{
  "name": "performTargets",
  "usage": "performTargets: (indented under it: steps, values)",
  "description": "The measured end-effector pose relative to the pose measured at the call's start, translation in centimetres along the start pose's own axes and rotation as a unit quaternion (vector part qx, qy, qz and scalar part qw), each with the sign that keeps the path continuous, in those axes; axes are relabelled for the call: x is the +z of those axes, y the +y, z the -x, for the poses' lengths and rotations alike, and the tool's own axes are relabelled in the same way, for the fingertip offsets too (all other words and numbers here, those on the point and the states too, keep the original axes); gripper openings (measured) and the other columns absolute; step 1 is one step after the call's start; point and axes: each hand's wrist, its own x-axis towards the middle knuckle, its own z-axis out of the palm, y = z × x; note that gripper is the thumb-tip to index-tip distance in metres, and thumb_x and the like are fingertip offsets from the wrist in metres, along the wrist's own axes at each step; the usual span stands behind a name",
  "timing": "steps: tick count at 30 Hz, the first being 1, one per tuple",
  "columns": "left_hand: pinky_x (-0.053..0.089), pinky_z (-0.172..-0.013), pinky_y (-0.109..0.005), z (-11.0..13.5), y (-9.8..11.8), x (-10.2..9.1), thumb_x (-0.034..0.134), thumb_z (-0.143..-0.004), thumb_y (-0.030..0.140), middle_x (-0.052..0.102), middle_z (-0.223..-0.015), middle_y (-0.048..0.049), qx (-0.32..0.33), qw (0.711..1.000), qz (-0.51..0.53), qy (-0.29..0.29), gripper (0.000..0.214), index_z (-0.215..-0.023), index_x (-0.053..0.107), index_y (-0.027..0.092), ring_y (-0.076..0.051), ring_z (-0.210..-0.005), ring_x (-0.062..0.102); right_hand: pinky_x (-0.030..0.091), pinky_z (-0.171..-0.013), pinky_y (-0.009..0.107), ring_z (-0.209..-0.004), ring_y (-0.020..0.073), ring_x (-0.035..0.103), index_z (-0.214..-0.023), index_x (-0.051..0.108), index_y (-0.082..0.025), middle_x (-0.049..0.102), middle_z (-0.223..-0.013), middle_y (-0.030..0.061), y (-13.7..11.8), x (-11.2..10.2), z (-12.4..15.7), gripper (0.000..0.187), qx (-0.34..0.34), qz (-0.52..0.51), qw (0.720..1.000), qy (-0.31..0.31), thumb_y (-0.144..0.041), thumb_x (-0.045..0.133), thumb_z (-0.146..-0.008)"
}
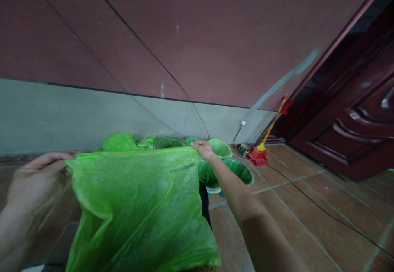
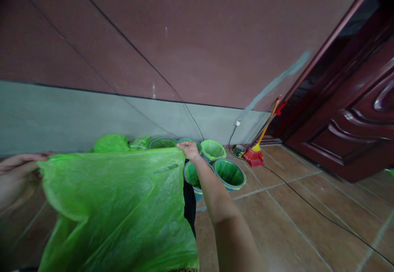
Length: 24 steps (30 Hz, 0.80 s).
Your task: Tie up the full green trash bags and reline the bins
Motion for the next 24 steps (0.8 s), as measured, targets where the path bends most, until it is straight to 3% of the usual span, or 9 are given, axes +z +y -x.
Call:
performTargets:
  steps: [3, 7, 9, 11, 14, 17, 19, 22, 24]
  values:
    - [0.052, -0.064, -0.022, 0.1, 2.8, 1.4, 0.071, -0.059, 0.015, 0.072, -0.073, 0.0097, -0.097, 0.977, 0.126, 0.141, 0.014, -0.066, 0.06, 0.02, -0.012, -0.076, 0.065, 0.042, -0.061, 0.023, -0.059, 0.0119, 0.056, -0.071, 0.065, -0.017, 0.067, -0.068, 0.0006, -0.3, 0.7, -0.6, 0.023, -0.062, 0.125, 0.986, 0.094, -0.037, 0.068, -0.081]
    - [0.049, -0.062, -0.018, -0.1, 6.0, 2.4, 0.067, -0.062, 0.011, 0.069, -0.077, 0.0056, -0.128, 0.97, 0.141, 0.153, 0.012, -0.062, 0.056, 0.015, -0.008, -0.07, 0.061, 0.042, -0.071, 0.026, -0.076, 0.0185, 0.065, -0.087, 0.072, -0.018, 0.073, -0.08, 0.0064, -1.1, 1.0, 0.1, 0.029, -0.122, 0.339, 0.922, 0.141, -0.043, 0.057, -0.093]
    - [0.048, -0.065, -0.017, -0.2, 6.8, 2.3, 0.066, -0.066, 0.012, 0.067, -0.075, 0.0051, -0.116, 0.975, 0.092, 0.164, 0.01, -0.062, 0.057, 0.014, -0.007, -0.07, 0.059, 0.043, -0.075, 0.027, -0.085, 0.0212, 0.068, -0.095, 0.073, -0.019, 0.074, -0.088, 0.0097, -1.5, 0.9, 0.6, 0.033, -0.119, 0.404, 0.894, 0.154, -0.043, 0.051, -0.097]
    - [0.046, -0.064, -0.017, -0.4, 7.1, 2.0, 0.066, -0.071, 0.016, 0.065, -0.072, 0.0055, -0.074, 0.984, 0.022, 0.163, 0.003, -0.071, 0.064, 0.013, -0.007, -0.068, 0.055, 0.044, -0.079, 0.029, -0.091, 0.0229, 0.069, -0.105, 0.071, -0.017, 0.074, -0.095, 0.0132, -2.2, 1.0, 0.9, 0.036, -0.104, 0.427, 0.882, 0.167, -0.042, 0.045, -0.1]
    - [0.039, -0.059, -0.016, -1.3, 7.1, 1.7, 0.065, -0.078, 0.028, 0.06, -0.07, 0.0071, 0.02, 0.989, -0.067, 0.131, 0.029, -0.101, 0.072, 0.011, -0.006, -0.062, 0.047, 0.045, -0.086, 0.033, -0.102, 0.026, 0.067, -0.126, 0.062, -0.012, 0.068, -0.116, 0.0195, -4.2, 2.2, 1.8, 0.039, -0.13, 0.417, 0.878, 0.197, -0.036, 0.047, -0.099]
    - [0.034, -0.056, -0.016, -3.1, 7.3, 2.3, 0.056, -0.083, 0.028, 0.06, -0.068, 0.0062, 0.092, 0.98, -0.125, 0.128, 0.037, -0.112, 0.073, 0.011, -0.006, -0.058, 0.04, 0.045, -0.095, 0.037, -0.111, 0.0263, 0.063, -0.133, 0.055, -0.011, 0.061, -0.128, 0.0198, -7.4, 5.6, 4.8, 0.043, -0.25, 0.348, 0.885, 0.182, -0.031, 0.053, -0.095]
    - [0.035, -0.056, -0.018, -4.5, 7.7, 3.6, 0.053, -0.082, 0.022, 0.065, -0.072, 0.0034, 0.116, 0.975, -0.132, 0.139, 0.035, -0.107, 0.076, 0.013, -0.007, -0.057, 0.041, 0.049, -0.09, 0.036, -0.097, 0.0224, 0.067, -0.127, 0.058, -0.016, 0.067, -0.114, 0.0122, -9.2, 9.4, 8.2, 0.038, -0.303, 0.275, 0.91, 0.074, -0.037, 0.049, -0.097]
    - [0.034, -0.054, -0.021, -6.4, 8.2, 6.3, 0.052, -0.078, 0.018, 0.071, -0.078, -0.0003, 0.118, 0.976, -0.116, 0.139, 0.034, -0.1, 0.078, 0.015, -0.008, -0.054, 0.042, 0.052, -0.088, 0.038, -0.097, 0.0236, 0.068, -0.133, 0.052, -0.017, 0.069, -0.113, 0.0107, -10.2, 16.1, 13.3, 0.056, -0.288, 0.2, 0.932, -0.093, -0.052, 0.06, -0.09]
    - [0.031, -0.051, -0.022, -7.4, 8.1, 8.0, 0.051, -0.076, 0.019, 0.069, -0.071, -0.0005, 0.093, 0.981, -0.099, 0.137, 0.034, -0.098, 0.078, 0.015, -0.009, -0.05, 0.04, 0.053, -0.09, 0.043, -0.104, 0.0288, 0.068, -0.138, 0.046, -0.014, 0.067, -0.119, 0.0157, -9.7, 20.3, 15.4, 0.071, -0.216, 0.175, 0.954, -0.107, -0.054, 0.067, -0.084]
